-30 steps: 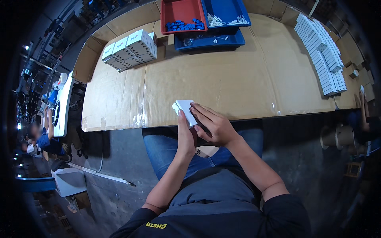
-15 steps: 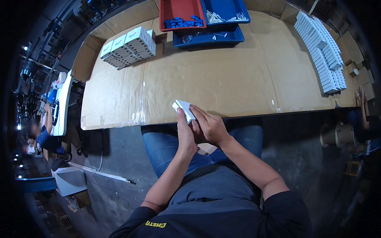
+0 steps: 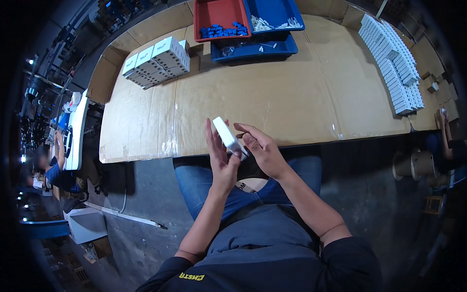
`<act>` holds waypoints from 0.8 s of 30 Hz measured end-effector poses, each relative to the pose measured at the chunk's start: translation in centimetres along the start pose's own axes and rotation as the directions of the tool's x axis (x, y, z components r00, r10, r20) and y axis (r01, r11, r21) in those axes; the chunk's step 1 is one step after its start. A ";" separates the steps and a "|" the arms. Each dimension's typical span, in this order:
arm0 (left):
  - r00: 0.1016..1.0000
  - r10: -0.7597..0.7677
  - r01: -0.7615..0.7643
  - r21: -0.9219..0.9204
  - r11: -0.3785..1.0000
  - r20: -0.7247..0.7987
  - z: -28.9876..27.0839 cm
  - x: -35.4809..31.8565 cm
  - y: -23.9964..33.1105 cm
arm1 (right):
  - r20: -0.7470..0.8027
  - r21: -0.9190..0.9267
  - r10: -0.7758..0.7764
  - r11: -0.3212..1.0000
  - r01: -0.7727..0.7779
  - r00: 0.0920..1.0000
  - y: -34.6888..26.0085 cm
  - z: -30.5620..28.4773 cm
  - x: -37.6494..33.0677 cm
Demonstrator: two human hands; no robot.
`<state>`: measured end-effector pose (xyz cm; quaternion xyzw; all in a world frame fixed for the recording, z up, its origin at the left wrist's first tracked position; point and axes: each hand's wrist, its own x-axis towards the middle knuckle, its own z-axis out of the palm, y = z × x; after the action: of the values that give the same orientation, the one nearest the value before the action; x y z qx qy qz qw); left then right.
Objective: The recorder is seen placing small electronic components and cables into a small cardboard box.
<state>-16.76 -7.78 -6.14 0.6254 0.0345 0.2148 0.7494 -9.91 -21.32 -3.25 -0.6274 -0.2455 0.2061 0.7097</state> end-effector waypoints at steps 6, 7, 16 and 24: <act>0.991 0.060 -0.070 0.083 0.994 0.122 -0.8 0.4 -0.8 | 0.073 -0.124 -0.018 0.992 0.027 0.997 -0.8 -0.5 -0.1; 0.987 0.031 -0.041 0.064 0.997 0.155 -0.8 0.5 -0.7 | 0.072 -0.125 -0.019 0.992 0.028 0.997 -0.3 -0.7 -0.1; 0.982 0.021 -0.028 0.036 0.999 0.187 -1.2 0.1 0.2 | 0.084 -0.323 -0.312 0.890 0.322 0.946 0.4 -1.0 -0.7; 0.983 0.079 -0.102 0.139 0.985 0.163 -1.3 -0.1 0.2 | 0.091 0.080 -0.260 0.964 0.253 0.961 -0.4 -0.6 -0.3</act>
<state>-17.34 -6.58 -6.23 0.6947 -0.0375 0.1957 0.6911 -9.79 -21.97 -2.97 -0.5546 -0.3533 0.1519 0.7379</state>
